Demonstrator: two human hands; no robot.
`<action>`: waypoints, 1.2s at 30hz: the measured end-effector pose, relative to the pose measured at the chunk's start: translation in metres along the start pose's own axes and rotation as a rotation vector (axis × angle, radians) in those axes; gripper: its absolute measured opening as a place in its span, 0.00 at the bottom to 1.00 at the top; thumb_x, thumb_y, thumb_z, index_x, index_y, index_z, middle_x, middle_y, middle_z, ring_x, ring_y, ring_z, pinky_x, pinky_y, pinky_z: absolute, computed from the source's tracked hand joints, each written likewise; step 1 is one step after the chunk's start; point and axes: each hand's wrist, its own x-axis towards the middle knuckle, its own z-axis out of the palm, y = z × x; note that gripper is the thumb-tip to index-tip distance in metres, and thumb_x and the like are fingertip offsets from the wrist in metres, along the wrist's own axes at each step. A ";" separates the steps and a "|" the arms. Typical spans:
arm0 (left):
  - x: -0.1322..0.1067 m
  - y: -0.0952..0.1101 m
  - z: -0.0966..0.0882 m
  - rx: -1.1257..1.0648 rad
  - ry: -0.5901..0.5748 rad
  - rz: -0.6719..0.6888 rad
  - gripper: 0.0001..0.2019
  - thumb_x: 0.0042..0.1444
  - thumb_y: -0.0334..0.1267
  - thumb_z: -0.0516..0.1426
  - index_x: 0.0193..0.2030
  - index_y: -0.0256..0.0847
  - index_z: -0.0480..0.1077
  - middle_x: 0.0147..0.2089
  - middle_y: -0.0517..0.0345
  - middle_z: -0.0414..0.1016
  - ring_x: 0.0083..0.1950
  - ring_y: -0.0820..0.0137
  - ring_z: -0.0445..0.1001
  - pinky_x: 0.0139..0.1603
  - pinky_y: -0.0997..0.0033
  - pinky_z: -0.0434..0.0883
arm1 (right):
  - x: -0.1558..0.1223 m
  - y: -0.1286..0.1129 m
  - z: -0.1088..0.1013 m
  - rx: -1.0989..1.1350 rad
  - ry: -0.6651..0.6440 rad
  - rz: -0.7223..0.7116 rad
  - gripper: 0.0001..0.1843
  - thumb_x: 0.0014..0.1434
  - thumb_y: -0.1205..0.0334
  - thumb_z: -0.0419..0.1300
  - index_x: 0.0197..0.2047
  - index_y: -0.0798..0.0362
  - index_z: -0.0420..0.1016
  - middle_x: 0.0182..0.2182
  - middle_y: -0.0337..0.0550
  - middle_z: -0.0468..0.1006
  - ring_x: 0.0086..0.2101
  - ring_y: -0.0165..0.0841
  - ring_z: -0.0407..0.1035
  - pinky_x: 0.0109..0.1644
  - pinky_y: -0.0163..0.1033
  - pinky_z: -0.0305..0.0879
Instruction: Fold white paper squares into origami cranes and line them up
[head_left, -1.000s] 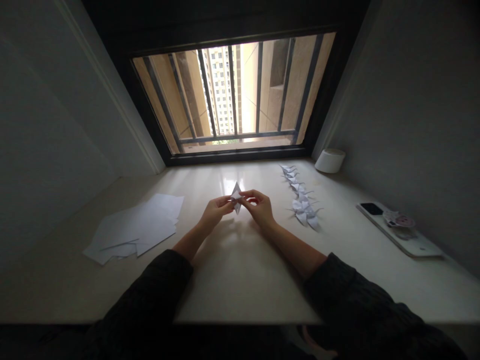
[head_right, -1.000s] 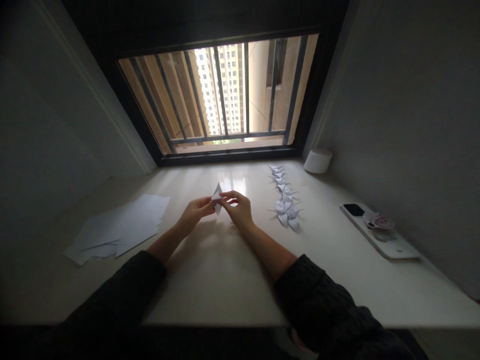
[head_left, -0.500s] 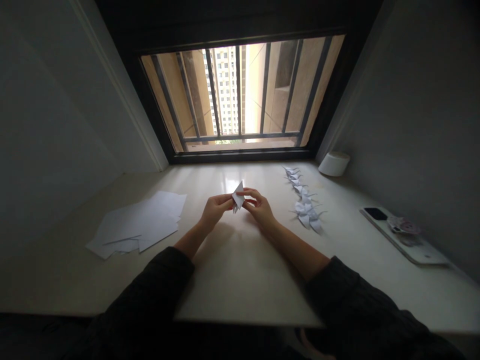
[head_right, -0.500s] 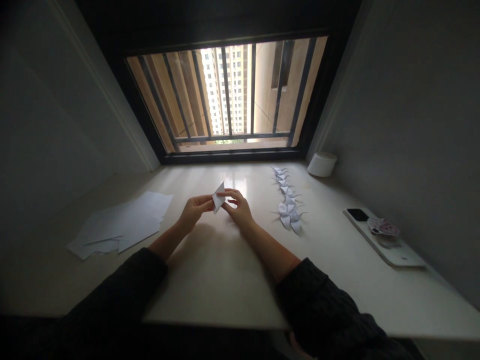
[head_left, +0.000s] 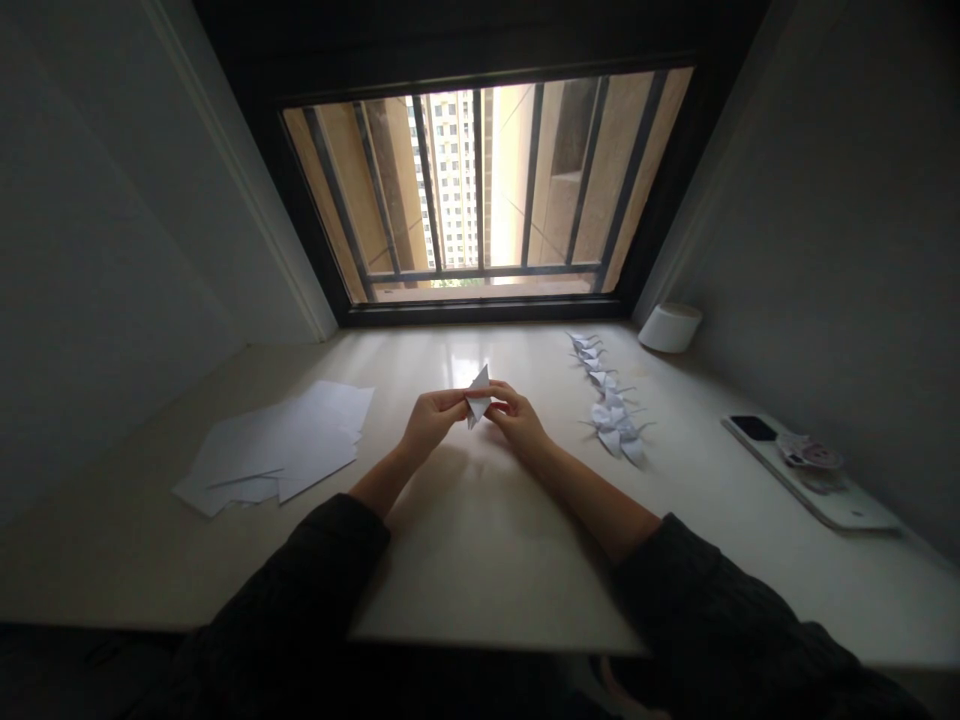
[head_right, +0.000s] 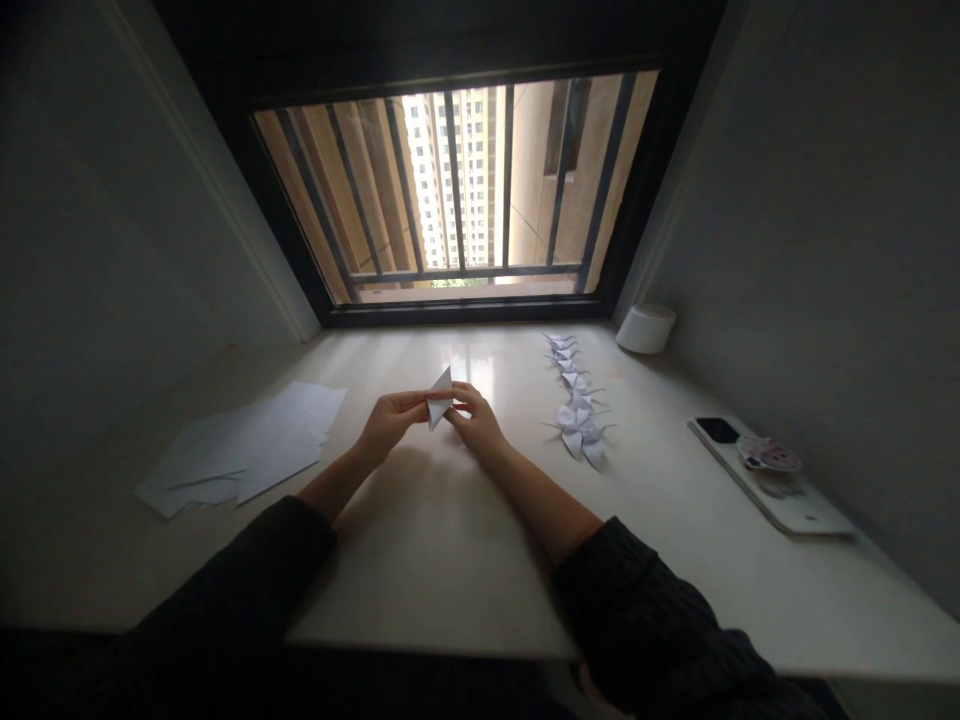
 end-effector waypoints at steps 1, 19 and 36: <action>0.000 0.001 0.000 -0.009 0.009 -0.008 0.17 0.46 0.44 0.62 0.41 0.37 0.77 0.36 0.53 0.79 0.38 0.65 0.76 0.42 0.64 0.71 | 0.000 0.000 0.000 0.011 -0.010 0.006 0.11 0.52 0.58 0.60 0.40 0.43 0.79 0.45 0.41 0.70 0.45 0.37 0.68 0.48 0.43 0.67; 0.003 -0.009 0.000 -0.172 0.088 -0.155 0.23 0.40 0.46 0.66 0.42 0.34 0.75 0.37 0.48 0.79 0.37 0.64 0.76 0.44 0.62 0.72 | 0.001 0.006 -0.005 0.158 0.110 0.281 0.20 0.39 0.51 0.69 0.36 0.51 0.79 0.29 0.42 0.80 0.28 0.34 0.72 0.30 0.38 0.67; 0.003 -0.002 -0.005 -0.032 0.003 0.004 0.24 0.44 0.43 0.64 0.49 0.36 0.70 0.34 0.52 0.79 0.37 0.65 0.77 0.43 0.65 0.72 | 0.002 0.004 -0.005 0.158 0.054 0.211 0.19 0.40 0.53 0.69 0.36 0.50 0.80 0.30 0.42 0.81 0.31 0.35 0.74 0.37 0.41 0.67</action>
